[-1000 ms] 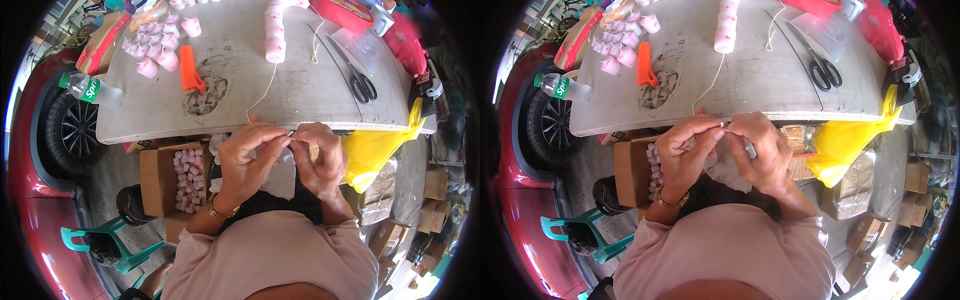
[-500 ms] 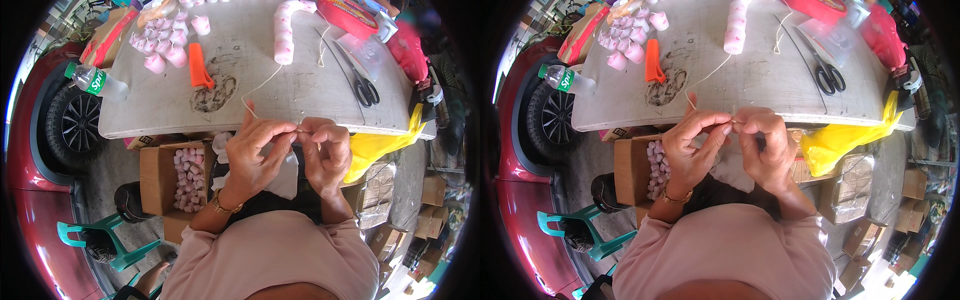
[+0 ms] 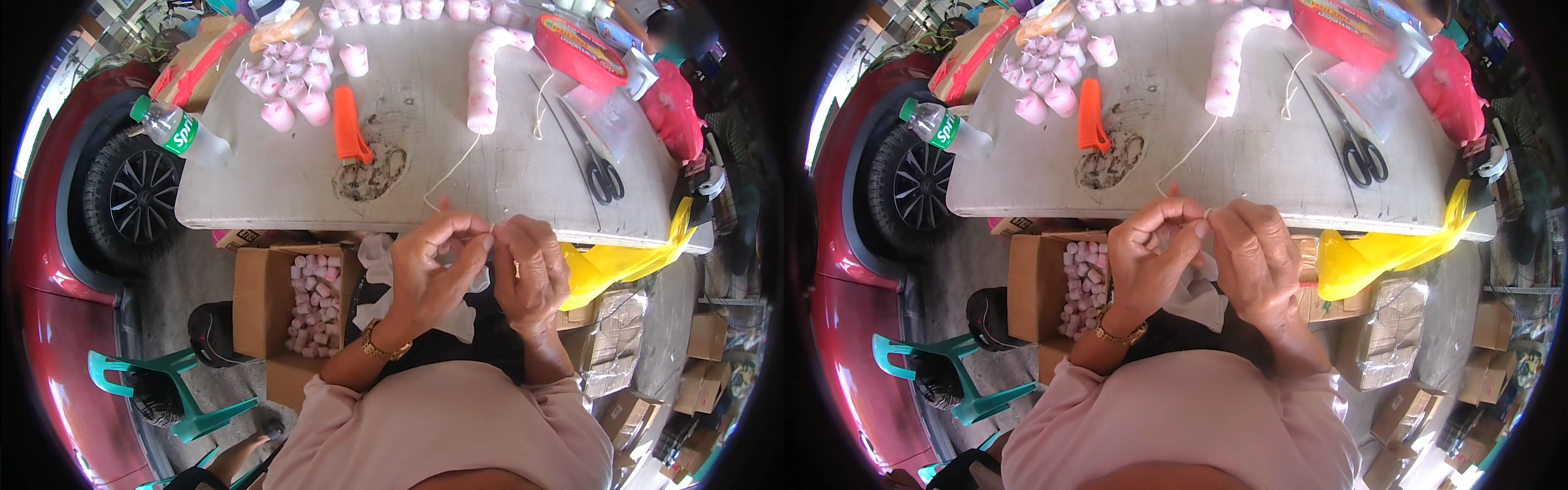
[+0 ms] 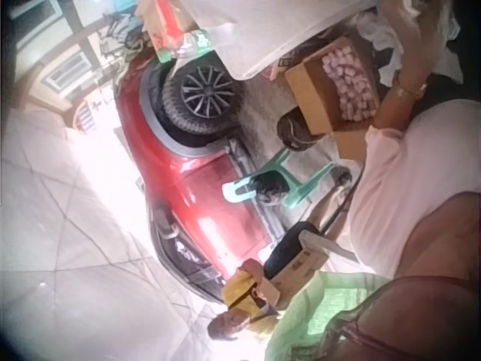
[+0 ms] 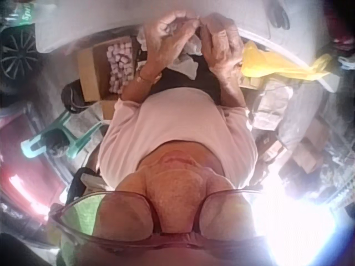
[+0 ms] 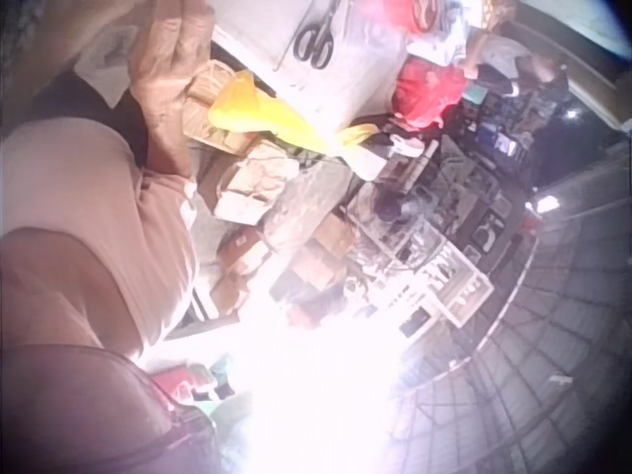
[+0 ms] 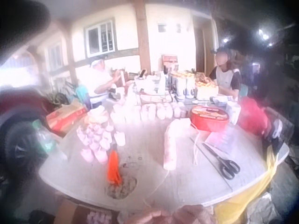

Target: The person repeatedly picks up small pink cylindrical candles, wipes them with a white cloth, uses scissors to trim the wick, and ties a string around the base. The finished candles are placed on the table. The process is repeated for multiple candles.

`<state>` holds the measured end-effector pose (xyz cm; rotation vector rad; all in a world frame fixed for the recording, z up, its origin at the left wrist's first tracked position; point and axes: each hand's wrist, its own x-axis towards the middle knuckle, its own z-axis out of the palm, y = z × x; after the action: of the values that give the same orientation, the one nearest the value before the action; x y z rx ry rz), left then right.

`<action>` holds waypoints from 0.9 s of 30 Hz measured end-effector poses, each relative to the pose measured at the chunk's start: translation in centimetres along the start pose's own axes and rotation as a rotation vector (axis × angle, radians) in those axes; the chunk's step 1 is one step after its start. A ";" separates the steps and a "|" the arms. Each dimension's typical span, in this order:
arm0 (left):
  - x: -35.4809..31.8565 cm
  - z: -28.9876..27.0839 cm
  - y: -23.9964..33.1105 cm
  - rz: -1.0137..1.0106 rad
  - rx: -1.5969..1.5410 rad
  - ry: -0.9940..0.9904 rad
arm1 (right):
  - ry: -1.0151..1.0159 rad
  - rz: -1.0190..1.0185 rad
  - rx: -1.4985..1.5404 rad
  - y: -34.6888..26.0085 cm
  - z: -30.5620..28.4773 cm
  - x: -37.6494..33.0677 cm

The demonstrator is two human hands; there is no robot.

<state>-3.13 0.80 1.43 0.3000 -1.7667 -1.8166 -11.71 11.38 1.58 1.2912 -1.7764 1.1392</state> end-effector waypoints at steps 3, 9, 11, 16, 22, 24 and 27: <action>-0.2 0.1 0.6 -0.008 -0.040 -0.003 | 0.004 -0.003 -0.027 -0.1 0.2 -0.1; -0.7 0.1 0.5 0.005 -0.024 0.037 | 0.010 -0.007 -0.035 -0.3 0.0 -0.7; -0.8 0.1 0.4 0.016 -0.016 0.024 | 0.036 -0.011 -0.012 -0.2 0.1 -0.9; -1.0 0.0 0.7 0.026 -0.074 0.005 | 0.024 -0.025 0.013 0.0 0.0 -1.0; -1.1 -0.8 0.9 0.177 0.166 -0.055 | 0.024 -0.042 0.061 0.4 -0.1 -1.0; -1.3 -0.6 1.0 0.135 0.173 -0.008 | 0.026 -0.042 0.093 0.5 -0.1 -1.0; -1.6 -0.1 1.1 0.111 0.122 0.067 | 0.032 -0.028 0.113 0.6 0.0 -1.0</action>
<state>-1.54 1.63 2.12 0.3011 -1.8136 -1.6076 -11.98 11.86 0.57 1.3518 -1.6869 1.2528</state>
